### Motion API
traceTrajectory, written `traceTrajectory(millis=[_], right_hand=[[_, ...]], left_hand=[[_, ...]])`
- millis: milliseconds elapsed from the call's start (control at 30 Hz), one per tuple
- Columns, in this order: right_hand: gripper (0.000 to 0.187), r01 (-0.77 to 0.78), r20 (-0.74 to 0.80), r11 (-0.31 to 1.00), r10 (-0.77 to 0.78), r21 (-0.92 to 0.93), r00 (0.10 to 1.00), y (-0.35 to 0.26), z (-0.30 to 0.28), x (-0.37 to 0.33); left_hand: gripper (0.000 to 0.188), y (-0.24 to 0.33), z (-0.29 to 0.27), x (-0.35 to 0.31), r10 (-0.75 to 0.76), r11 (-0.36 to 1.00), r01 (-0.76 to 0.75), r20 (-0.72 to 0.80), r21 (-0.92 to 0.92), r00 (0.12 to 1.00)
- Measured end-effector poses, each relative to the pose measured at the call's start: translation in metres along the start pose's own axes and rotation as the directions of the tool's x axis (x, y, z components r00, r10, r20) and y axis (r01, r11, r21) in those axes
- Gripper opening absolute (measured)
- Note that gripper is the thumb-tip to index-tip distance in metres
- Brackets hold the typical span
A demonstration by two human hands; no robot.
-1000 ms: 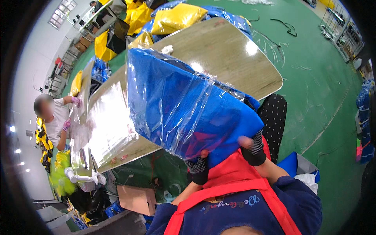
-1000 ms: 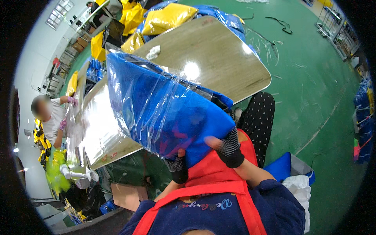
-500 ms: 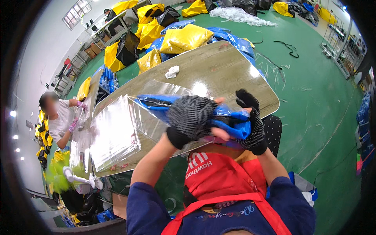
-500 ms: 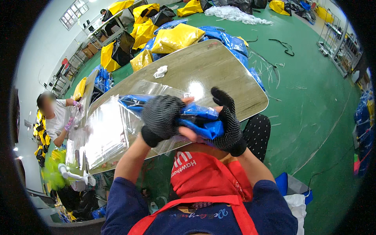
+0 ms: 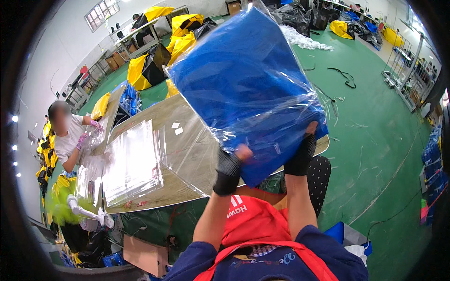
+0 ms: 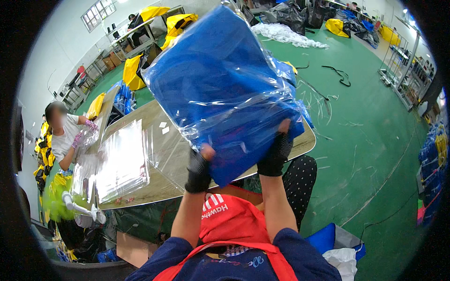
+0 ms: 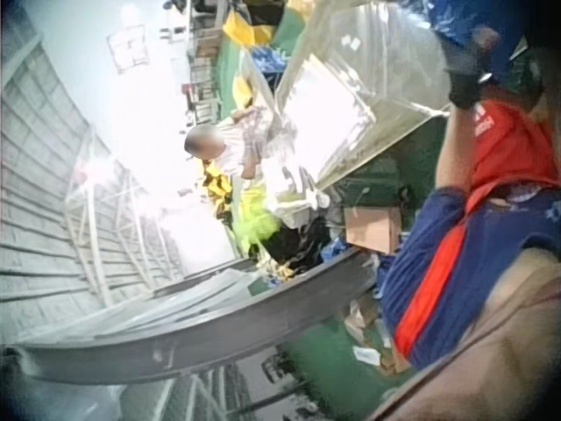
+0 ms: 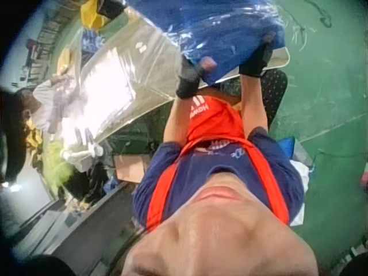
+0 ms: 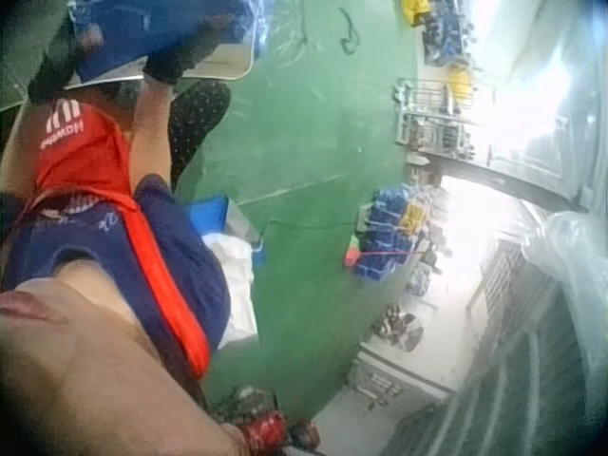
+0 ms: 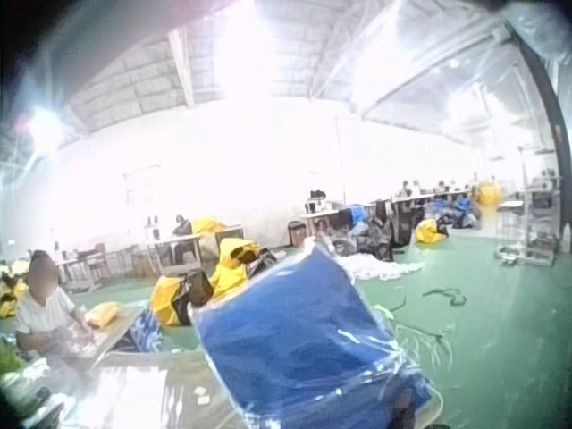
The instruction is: The person folds blue and yellow waterproof pouches on a table and places each folded pouch into a clear plastic bag. The person repeats this process for multiple pouches, handling them one at a time.
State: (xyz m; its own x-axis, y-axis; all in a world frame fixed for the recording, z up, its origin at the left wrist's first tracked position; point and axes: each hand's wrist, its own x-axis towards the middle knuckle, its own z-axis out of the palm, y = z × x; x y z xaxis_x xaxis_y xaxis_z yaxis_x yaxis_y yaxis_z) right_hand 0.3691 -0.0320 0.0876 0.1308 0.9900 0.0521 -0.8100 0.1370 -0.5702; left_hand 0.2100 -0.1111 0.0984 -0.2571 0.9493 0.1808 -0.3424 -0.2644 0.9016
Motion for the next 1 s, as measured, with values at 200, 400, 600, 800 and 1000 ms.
traceTrajectory(millis=[200,400,600,800,1000], right_hand=[[0.075,-0.115,0.085,0.977,0.101,0.177,0.991,-0.002,0.004,-0.001],[0.081,-0.130,0.019,0.979,0.129,0.157,0.991,-0.004,0.001,-0.008],[0.083,-0.025,-0.119,0.995,0.036,0.095,0.992,0.007,0.012,-0.008],[0.073,-0.045,0.098,0.991,0.033,0.129,0.995,-0.009,0.013,0.009],[0.060,-0.075,-0.137,0.992,0.089,0.105,0.987,-0.026,0.049,-0.010]], left_hand=[[0.072,-0.014,0.020,-0.017,0.137,0.864,-0.115,-0.009,0.490,0.991],[0.098,-0.030,0.007,-0.017,0.166,0.815,-0.160,0.041,0.557,0.985],[0.107,0.024,-0.006,0.029,-0.161,0.986,0.161,-0.001,-0.033,0.987],[0.091,-0.075,0.018,-0.041,0.080,0.949,-0.099,0.074,0.300,0.994],[0.040,-0.030,0.027,-0.025,-0.045,0.926,0.069,-0.072,0.372,0.996]])
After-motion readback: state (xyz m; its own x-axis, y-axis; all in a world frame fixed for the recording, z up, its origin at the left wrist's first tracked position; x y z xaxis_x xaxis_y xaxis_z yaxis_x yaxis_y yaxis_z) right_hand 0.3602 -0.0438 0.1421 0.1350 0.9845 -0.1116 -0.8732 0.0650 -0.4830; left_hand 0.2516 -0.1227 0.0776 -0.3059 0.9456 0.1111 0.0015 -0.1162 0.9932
